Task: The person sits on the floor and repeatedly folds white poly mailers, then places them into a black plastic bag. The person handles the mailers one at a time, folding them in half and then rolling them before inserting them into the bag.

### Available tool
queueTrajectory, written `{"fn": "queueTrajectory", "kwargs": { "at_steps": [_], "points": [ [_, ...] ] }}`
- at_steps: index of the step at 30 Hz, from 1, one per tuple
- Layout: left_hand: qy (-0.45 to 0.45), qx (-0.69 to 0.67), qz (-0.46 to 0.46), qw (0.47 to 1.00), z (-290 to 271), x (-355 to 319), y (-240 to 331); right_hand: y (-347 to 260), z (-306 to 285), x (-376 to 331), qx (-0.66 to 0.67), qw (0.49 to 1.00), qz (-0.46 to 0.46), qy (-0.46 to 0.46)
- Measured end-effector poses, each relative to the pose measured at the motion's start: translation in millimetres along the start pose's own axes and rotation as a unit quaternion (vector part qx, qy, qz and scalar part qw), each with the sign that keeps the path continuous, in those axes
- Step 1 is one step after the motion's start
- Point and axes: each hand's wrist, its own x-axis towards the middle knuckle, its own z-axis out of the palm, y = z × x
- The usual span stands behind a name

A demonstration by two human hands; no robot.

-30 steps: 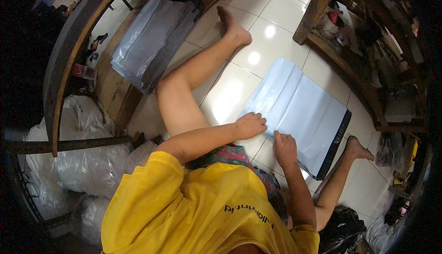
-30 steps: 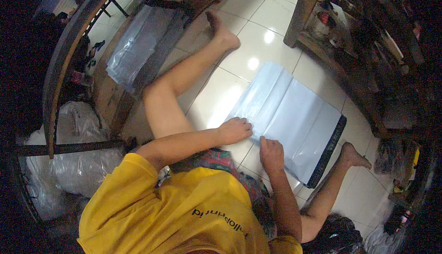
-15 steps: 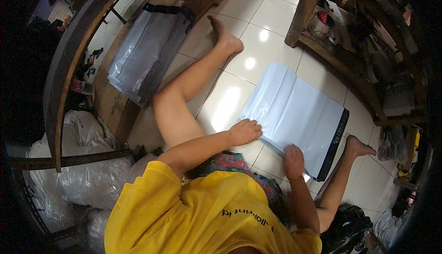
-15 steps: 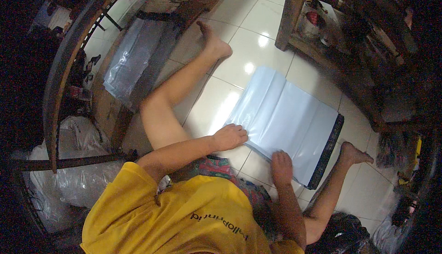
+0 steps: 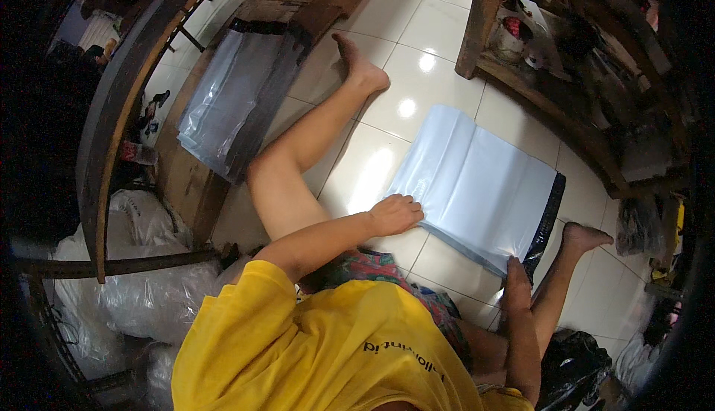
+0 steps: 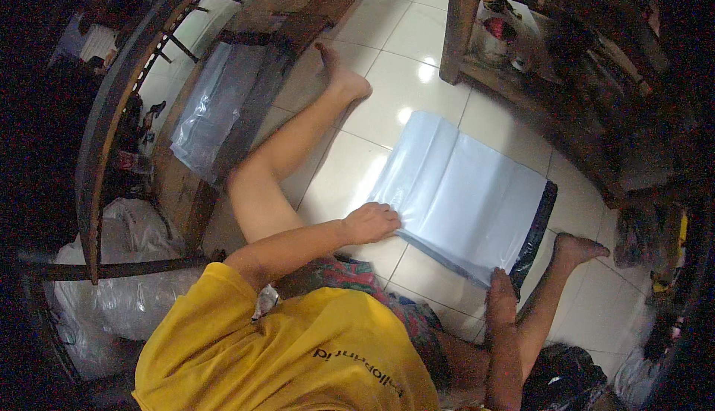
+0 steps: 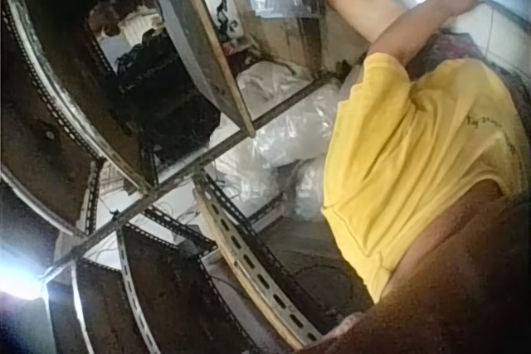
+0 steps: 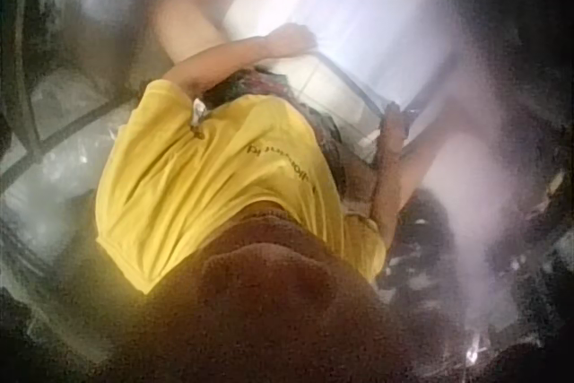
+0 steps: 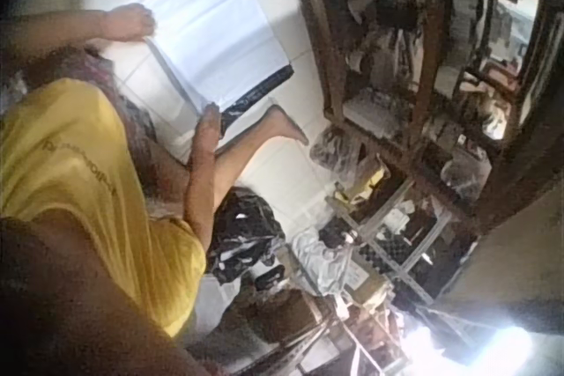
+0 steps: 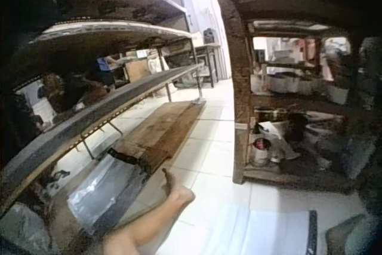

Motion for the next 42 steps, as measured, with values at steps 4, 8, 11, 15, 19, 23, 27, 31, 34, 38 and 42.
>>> {"fn": "queueTrajectory", "kwargs": {
  "at_steps": [4, 8, 11, 15, 19, 23, 27, 31, 34, 38, 42],
  "points": [
    [-0.008, 0.005, 0.005, 1.0, -6.5, 4.5, -0.7, 17.4, -19.1, 6.4, 0.005, 0.996, 0.044, -0.081],
    [-0.016, -0.002, 0.012, 1.0, -6.4, 7.7, -3.9, 25.9, -16.4, -9.1, -0.034, 0.999, -0.008, 0.021],
    [-0.032, -0.011, 0.001, 0.999, -7.6, 7.5, -3.3, 31.1, -16.5, -8.6, -0.016, 1.0, 0.008, 0.021],
    [-0.041, 0.021, -0.002, 0.999, -10.8, -7.3, -8.5, 37.0, -29.2, 0.7, 0.006, 0.999, 0.021, -0.042],
    [0.049, 0.057, 0.005, 0.997, -7.7, -31.5, -31.4, 43.9, -32.4, 5.7, 0.012, 0.997, 0.04, -0.062],
    [0.007, -0.039, -0.035, 0.999, -14.2, -23.2, -48.7, 27.0, -70.5, 29.6, 0.036, 0.989, 0.105, -0.102],
    [-0.075, -0.169, -0.137, 0.973, -30.6, -12.0, -78.2, 7.7, -114.3, 52.2, 0.183, 0.939, 0.26, -0.132],
    [-0.069, -0.341, -0.277, 0.895, -25.1, -4.7, -83.4, 60.3, -54.7, 58.0, 0.25, 0.938, 0.242, 0.015],
    [-0.016, -0.38, -0.336, 0.862, -22.4, 10.0, -71.5, 64.7, -24.8, 68.4, 0.233, 0.931, 0.271, 0.079],
    [-0.006, -0.333, -0.385, 0.861, 5.1, 9.1, -91.0, 36.9, -25.7, 76.4, 0.109, 0.927, 0.324, 0.156],
    [0.021, -0.279, -0.398, 0.873, 0.6, 9.5, -77.1, 10.1, -47.9, 62.5, -0.051, 0.974, 0.1, 0.197]
  ]
}}
